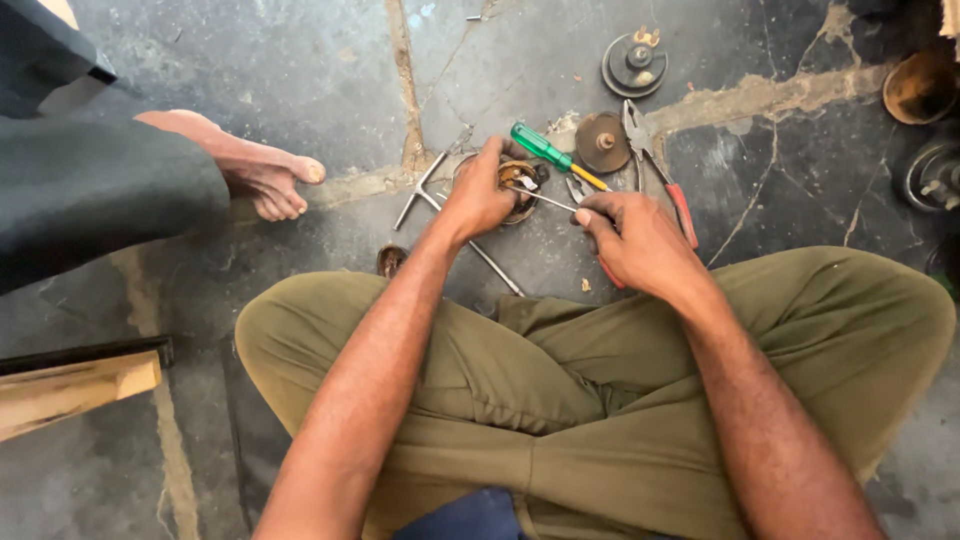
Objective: The person sits on the floor and uses pliers and a screwdriver to disassemble and adjust a small circular electrical component. They repeatedly hammer a part of the component with the pliers and use the screwdriver to manipulate internal parts.
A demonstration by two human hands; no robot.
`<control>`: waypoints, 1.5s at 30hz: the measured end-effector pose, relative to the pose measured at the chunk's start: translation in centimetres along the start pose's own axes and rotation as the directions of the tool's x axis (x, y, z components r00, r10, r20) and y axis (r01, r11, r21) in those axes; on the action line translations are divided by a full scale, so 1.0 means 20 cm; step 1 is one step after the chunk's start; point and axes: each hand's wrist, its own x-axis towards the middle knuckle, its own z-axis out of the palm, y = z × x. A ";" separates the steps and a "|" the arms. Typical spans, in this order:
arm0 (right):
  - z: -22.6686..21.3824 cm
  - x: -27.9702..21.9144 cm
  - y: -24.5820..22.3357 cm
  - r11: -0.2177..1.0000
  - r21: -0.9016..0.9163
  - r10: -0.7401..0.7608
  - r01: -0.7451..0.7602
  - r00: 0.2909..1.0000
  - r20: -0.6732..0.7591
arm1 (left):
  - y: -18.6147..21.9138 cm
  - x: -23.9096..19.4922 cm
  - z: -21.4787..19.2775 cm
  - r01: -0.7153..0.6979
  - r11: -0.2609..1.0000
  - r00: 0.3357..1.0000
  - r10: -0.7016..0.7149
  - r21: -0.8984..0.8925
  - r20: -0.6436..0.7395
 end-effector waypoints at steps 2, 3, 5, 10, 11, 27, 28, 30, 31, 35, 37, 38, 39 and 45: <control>-0.02 0.01 -0.02 0.995 0.049 -0.081 0.086 0.993 -0.083 | -0.01 0.02 0.01 -0.145 0.988 0.989 0.143 -0.050 -0.049; -0.03 0.01 -0.02 0.989 0.071 -0.120 0.129 0.985 -0.125 | -0.01 0.03 0.02 -0.017 0.983 0.999 0.008 -0.182 -0.052; -0.08 0.01 -0.02 0.991 0.051 -0.107 0.121 0.971 -0.215 | -0.01 0.07 0.02 0.233 0.874 0.966 -0.260 -0.427 -0.006; -0.14 0.00 -0.08 0.974 0.150 -0.103 0.172 0.916 -0.387 | 0.05 0.10 -0.11 0.309 0.242 0.902 -0.380 -0.920 0.204; -0.12 0.00 -0.11 0.957 0.233 -0.070 0.172 0.918 -0.390 | 0.08 0.09 -0.14 0.330 0.105 0.892 -0.359 -0.938 0.274; 0.08 -0.02 -0.27 0.935 -0.073 -0.353 0.348 0.879 -0.320 | 0.33 0.13 -0.21 -0.094 -0.018 0.983 -0.160 -0.995 -0.090; 0.09 -0.01 -0.28 0.936 -0.071 -0.349 0.345 0.881 -0.318 | 0.33 0.12 -0.21 -0.097 -0.044 0.984 -0.155 -0.994 -0.089; 0.10 0.00 -0.27 0.940 -0.070 -0.338 0.334 0.886 -0.318 | 0.34 0.12 -0.20 -0.102 -0.076 0.985 -0.149 -0.992 -0.090; 0.10 0.01 -0.27 0.935 -0.070 -0.352 0.348 0.879 -0.322 | 0.34 0.12 -0.19 -0.110 -0.078 0.984 -0.150 -0.991 -0.097; 0.11 0.01 -0.27 0.916 -0.073 -0.396 0.395 0.855 -0.335 | 0.34 0.12 -0.19 -0.129 -0.113 0.979 -0.174 -0.985 -0.108; 0.12 0.01 -0.28 0.921 -0.067 -0.383 0.383 0.861 -0.336 | 0.34 0.12 -0.18 -0.146 -0.158 0.976 -0.184 -0.977 -0.117; 0.12 0.01 -0.28 0.930 -0.059 -0.360 0.362 0.871 -0.334 | 0.34 0.13 -0.18 -0.155 -0.179 0.975 -0.188 -0.971 -0.121; 0.12 0.00 -0.28 0.939 -0.052 -0.336 0.339 0.882 -0.331 | 0.34 0.13 -0.18 -0.161 -0.189 0.975 -0.185 -0.969 -0.126; 0.13 -0.01 -0.29 0.927 -0.033 -0.360 0.374 0.858 -0.367 | 0.34 0.11 -0.18 -0.167 -0.222 0.971 -0.205 -0.961 -0.121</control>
